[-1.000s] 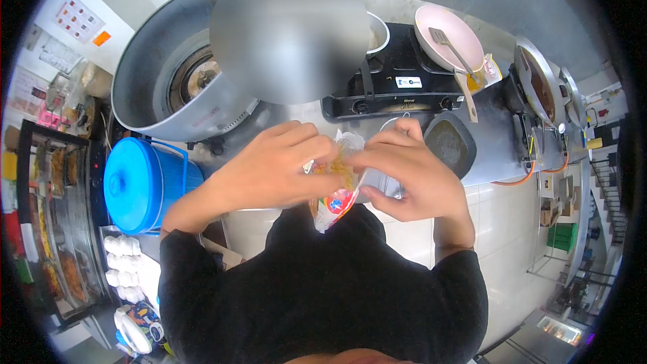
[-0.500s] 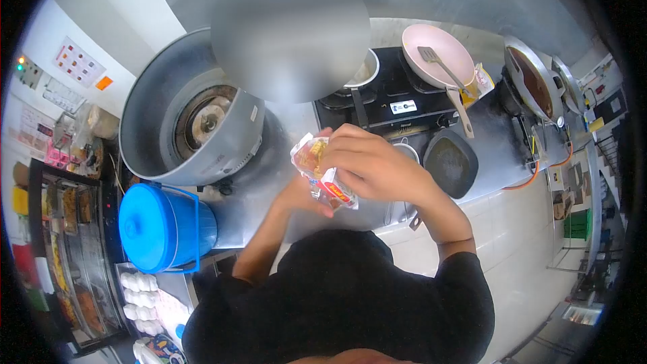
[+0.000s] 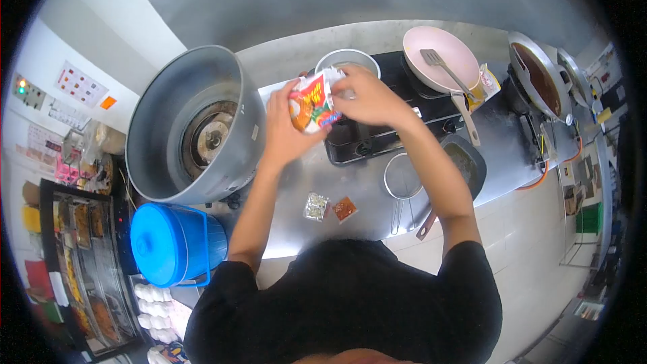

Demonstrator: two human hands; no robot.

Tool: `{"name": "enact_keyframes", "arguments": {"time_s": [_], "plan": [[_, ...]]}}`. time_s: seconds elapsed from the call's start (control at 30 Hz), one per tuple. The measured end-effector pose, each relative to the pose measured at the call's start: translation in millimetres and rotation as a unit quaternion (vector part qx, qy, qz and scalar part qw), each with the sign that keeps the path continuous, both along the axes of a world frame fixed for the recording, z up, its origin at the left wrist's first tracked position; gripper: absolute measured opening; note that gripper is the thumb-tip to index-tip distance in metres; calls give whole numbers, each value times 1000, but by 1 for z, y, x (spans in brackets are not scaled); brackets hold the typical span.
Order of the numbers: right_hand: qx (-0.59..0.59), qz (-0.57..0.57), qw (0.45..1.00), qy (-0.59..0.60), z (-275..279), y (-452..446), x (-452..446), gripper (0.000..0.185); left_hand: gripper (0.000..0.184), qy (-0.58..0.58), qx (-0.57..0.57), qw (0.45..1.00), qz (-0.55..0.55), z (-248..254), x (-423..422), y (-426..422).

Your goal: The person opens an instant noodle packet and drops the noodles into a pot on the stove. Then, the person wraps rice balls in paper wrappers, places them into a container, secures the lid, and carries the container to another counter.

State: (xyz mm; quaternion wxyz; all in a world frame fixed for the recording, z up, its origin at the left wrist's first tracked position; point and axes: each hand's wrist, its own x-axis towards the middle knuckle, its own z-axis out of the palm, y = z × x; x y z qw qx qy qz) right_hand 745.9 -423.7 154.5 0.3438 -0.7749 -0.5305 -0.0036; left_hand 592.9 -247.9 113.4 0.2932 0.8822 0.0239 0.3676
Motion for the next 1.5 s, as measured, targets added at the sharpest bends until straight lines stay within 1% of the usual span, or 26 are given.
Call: {"name": "enact_keyframes", "arguments": {"time_s": [0.03, 0.07, 0.13, 0.2, 0.23, 0.33, 0.43, 0.5, 0.53, 0.57, 0.67, 0.77, 0.87, 0.97, 1.07, 1.17, 1.27, 1.3, 1.37, 1.47, 1.5], "plan": [[-30, 13, 992, 122, 5, 10, 16, 36, 103, 16, 23, 1000, 6, 5, 12, 7], [-58, 28, 968, 242, 10, 21, 34, 39, 100, 32, 46, 998, 12, 9, 25, 14], [-58, 62, 958, 274, -20, 46, 89, 39, 97, 45, 81, 996, 13, 13, 50, 26], [-28, 56, 947, 316, -29, 56, 118, 38, 96, 35, 108, 994, 3, 14, 79, 41], [-12, 54, 940, 335, -28, 60, 127, 38, 96, 51, 115, 992, 2, 14, 90, 48], [-52, 45, 956, 286, -30, 65, 148, 31, 99, 72, 116, 991, -11, 2, 128, 63], [-53, 15, 943, 329, -56, 72, 172, 32, 101, 108, 154, 982, -14, -11, 155, 68], [-39, 0, 930, 367, -75, 70, 182, 33, 103, 142, 153, 978, -31, -23, 166, 74], [-32, -6, 923, 384, -79, 69, 185, 33, 104, 158, 153, 975, -37, -21, 170, 72], [-54, -40, 923, 378, -85, 69, 188, 32, 105, 199, 134, 970, -40, -20, 170, 71], [-54, -58, 917, 390, -93, 63, 183, 30, 107, 257, 179, 949, -28, -29, 177, 77], [-52, -51, 918, 390, -112, 66, 194, 29, 106, 258, 180, 949, -19, -39, 180, 82], [-25, -41, 936, 350, -111, 57, 196, 24, 101, 270, 184, 944, -37, -48, 184, 93], [-75, -68, 915, 391, -126, 57, 221, 27, 97, 290, 199, 936, -13, -58, 185, 108], [-101, -74, 920, 373, -124, 63, 221, 36, 95, 332, 247, 910, 21, -48, 189, 97], [-112, -65, 917, 376, -116, 54, 224, 34, 96, 365, 291, 882, 60, -39, 190, 98], [-66, -41, 883, 464, -116, 40, 230, 33, 97, 388, 297, 870, 59, -21, 185, 95], [-59, -42, 875, 479, -103, 33, 222, 31, 97, 394, 297, 868, 55, -16, 186, 95], [-52, -32, 864, 500, -96, 24, 219, 30, 98, 405, 296, 864, 44, -10, 188, 95], [-38, -24, 854, 518, -86, 14, 219, 29, 95, 390, 303, 867, 61, -4, 190, 89], [-33, -26, 852, 521, -88, 13, 221, 29, 93, 407, 293, 863, 58, -5, 191, 88]]}}
